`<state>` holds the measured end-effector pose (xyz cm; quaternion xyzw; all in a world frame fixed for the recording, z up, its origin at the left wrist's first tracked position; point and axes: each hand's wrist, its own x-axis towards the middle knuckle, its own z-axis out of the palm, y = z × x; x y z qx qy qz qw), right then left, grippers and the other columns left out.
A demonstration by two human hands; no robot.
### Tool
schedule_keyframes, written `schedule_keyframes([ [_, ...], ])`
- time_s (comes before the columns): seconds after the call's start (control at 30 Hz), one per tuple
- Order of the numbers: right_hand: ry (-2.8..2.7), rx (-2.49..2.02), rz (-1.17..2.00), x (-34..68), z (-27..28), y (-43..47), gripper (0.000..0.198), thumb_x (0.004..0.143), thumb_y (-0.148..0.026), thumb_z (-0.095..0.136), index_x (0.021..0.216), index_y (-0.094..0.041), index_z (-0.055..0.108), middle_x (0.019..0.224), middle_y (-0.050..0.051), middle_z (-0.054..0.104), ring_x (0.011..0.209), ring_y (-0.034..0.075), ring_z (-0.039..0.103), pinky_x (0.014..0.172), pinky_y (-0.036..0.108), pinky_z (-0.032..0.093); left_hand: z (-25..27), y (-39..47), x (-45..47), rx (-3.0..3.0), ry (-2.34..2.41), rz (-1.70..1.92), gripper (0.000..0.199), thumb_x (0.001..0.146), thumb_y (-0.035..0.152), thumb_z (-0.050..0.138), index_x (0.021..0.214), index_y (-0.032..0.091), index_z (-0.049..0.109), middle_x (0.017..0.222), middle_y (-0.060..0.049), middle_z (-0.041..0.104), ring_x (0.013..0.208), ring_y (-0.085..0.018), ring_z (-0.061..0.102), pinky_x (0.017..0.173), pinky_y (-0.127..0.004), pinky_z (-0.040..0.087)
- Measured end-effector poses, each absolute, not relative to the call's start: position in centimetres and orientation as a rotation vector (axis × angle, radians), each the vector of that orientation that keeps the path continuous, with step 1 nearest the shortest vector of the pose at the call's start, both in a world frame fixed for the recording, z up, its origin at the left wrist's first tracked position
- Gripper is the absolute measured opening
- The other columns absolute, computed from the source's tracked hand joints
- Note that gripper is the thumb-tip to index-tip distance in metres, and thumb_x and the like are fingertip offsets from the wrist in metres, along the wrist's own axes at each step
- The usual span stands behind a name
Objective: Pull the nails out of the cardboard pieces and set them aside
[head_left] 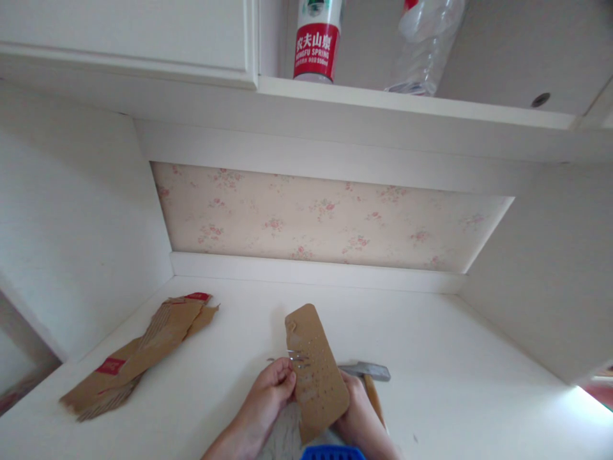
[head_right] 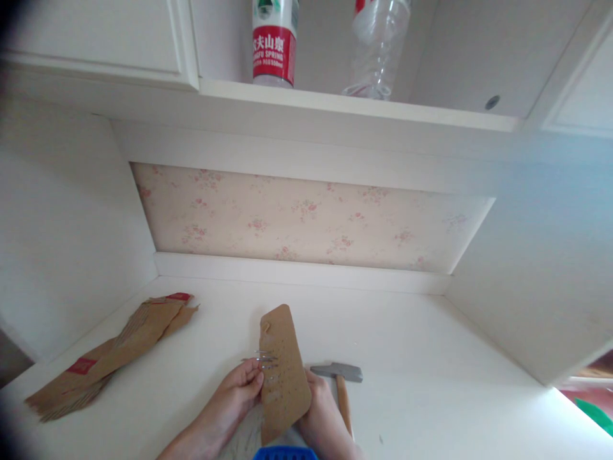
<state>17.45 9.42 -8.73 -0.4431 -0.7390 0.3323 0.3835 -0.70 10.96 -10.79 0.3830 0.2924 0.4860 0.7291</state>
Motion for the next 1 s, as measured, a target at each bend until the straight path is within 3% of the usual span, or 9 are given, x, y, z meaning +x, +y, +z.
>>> schedule_keyframes([
  [0.1,-1.939,-1.113,0.812,17.5,-8.7,9.4,0.023,0.076,-0.008,0.056,0.073,-0.020,0.076,0.093,0.008,0.076,0.076,0.019,0.069,0.068,0.025,0.053,-10.5,10.9,-0.8,0.823,0.618,1.097,0.029,0.078,0.036,0.078,0.099,0.017,0.073,0.101,-0.011,0.075,0.101,-0.029,0.066,0.086,-0.036,0.048],
  [0.33,-2.014,-1.233,0.625,17.7,-8.5,9.6,0.031,0.096,-0.014,0.040,0.089,-0.019,0.071,0.084,0.005,0.068,0.077,0.017,0.063,0.073,0.026,0.048,-10.0,11.3,-1.6,0.738,0.675,1.195,0.033,0.068,0.035,0.086,0.092,0.016,0.075,0.090,-0.009,0.076,0.088,-0.027,0.068,0.081,-0.034,0.049],
  [0.47,-2.054,-1.298,0.585,17.6,-8.8,9.6,0.030,0.095,-0.014,0.044,0.088,-0.018,0.073,0.088,0.007,0.070,0.083,0.017,0.066,0.075,0.025,0.049,-10.4,11.4,-1.6,0.657,0.712,1.226,0.031,0.065,0.033,0.087,0.087,0.016,0.073,0.088,-0.007,0.075,0.084,-0.022,0.068,0.077,-0.031,0.050],
  [0.67,-2.187,-1.411,0.490,17.8,-9.2,9.6,0.033,0.095,-0.013,0.042,0.102,-0.021,0.074,0.101,0.010,0.073,0.098,0.022,0.067,0.087,0.031,0.050,-11.0,11.6,-1.7,0.560,0.778,1.261,0.027,0.064,0.029,0.086,0.082,0.018,0.070,0.083,-0.001,0.072,0.071,-0.013,0.063,0.060,-0.021,0.043],
  [0.8,-2.237,-1.465,0.442,17.7,-9.3,9.6,0.035,0.089,-0.007,0.046,0.100,-0.024,0.075,0.107,0.010,0.073,0.101,0.024,0.067,0.088,0.032,0.051,-10.6,11.4,-1.7,0.583,0.775,1.240,0.032,0.064,0.031,0.086,0.088,0.016,0.072,0.085,-0.004,0.072,0.074,-0.016,0.063,0.063,-0.024,0.043],
  [1.0,-2.231,-1.502,0.428,17.4,-8.9,9.5,0.032,0.088,-0.009,0.049,0.093,-0.021,0.078,0.102,0.012,0.073,0.098,0.023,0.068,0.087,0.030,0.051,-10.4,11.3,-1.6,0.638,0.785,1.213,0.032,0.066,0.033,0.084,0.091,0.017,0.073,0.082,-0.003,0.070,0.069,-0.014,0.059,0.060,-0.023,0.039],
])
